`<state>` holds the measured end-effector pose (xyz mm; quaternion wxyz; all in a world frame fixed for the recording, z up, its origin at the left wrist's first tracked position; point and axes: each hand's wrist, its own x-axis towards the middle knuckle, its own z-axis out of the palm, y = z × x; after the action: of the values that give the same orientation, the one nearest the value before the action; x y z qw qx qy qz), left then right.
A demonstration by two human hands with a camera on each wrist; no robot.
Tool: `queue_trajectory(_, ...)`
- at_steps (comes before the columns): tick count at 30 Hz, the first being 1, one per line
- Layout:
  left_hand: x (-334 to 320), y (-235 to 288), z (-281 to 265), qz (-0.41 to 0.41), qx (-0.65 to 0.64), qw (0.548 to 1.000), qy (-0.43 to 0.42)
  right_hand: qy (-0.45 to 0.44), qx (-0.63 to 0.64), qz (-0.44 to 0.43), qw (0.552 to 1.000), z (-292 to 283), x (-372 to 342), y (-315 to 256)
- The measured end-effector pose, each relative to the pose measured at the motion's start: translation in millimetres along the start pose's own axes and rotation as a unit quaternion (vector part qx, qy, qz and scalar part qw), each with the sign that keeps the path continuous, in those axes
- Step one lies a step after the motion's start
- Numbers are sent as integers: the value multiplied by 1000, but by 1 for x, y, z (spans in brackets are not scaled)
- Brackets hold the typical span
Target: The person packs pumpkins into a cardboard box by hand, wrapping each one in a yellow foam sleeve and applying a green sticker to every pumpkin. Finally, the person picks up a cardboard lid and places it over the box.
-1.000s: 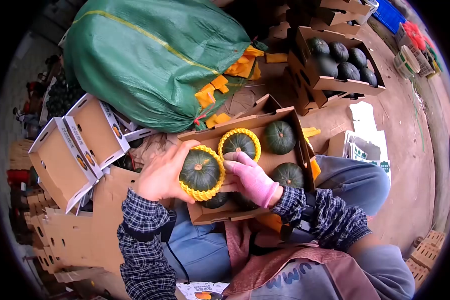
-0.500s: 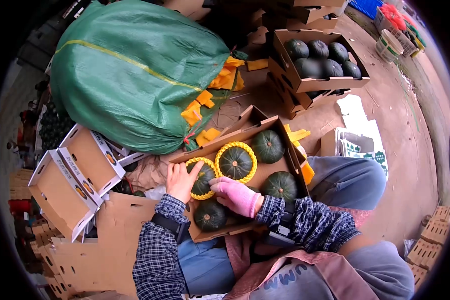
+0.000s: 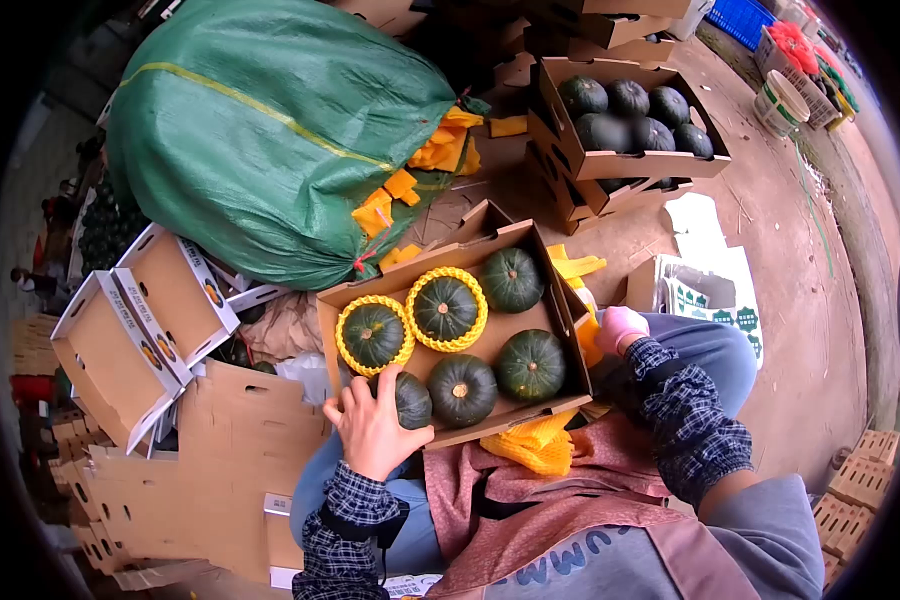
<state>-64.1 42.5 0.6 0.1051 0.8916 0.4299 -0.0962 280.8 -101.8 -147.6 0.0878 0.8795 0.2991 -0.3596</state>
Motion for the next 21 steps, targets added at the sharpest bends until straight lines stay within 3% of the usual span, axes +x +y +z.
queue_trajectory(1,3,6,-3,4,4,1000,-3,-3,-14,-21,1000,8,10,7)
queue_trajectory(3,9,20,-4,155,-233,953,112,16,11,-17,1000,5,11,7)
queue_trajectory(5,16,45,-5,238,-252,935,70,54,16,-16,998,-22,-12,-6)
queue_trajectory(6,16,50,4,247,-252,935,4,89,24,-12,996,-38,-27,-9)
queue_trajectory(7,13,59,0,257,-215,942,-12,199,60,-34,978,-43,-40,-7)
queue_trajectory(9,2,70,-1,265,-154,950,57,329,142,-145,922,-64,-80,-1)
queue_trajectory(10,-4,77,-2,287,-194,933,93,338,216,-235,885,-80,-113,-2)
queue_trajectory(13,-22,115,-4,324,-406,851,79,95,435,-303,842,-83,-184,-13)
queue_trajectory(15,-23,134,2,318,-425,841,106,-31,475,-336,813,-61,-194,-20)
queue_trajectory(17,-19,133,10,318,-395,851,139,-133,621,-314,706,-45,-195,-20)
queue_trajectory(19,-18,132,4,272,-502,816,90,-181,687,-394,583,-43,-196,-23)
queue_trajectory(21,-17,126,2,277,-524,802,75,-92,623,-406,663,-41,-202,-28)
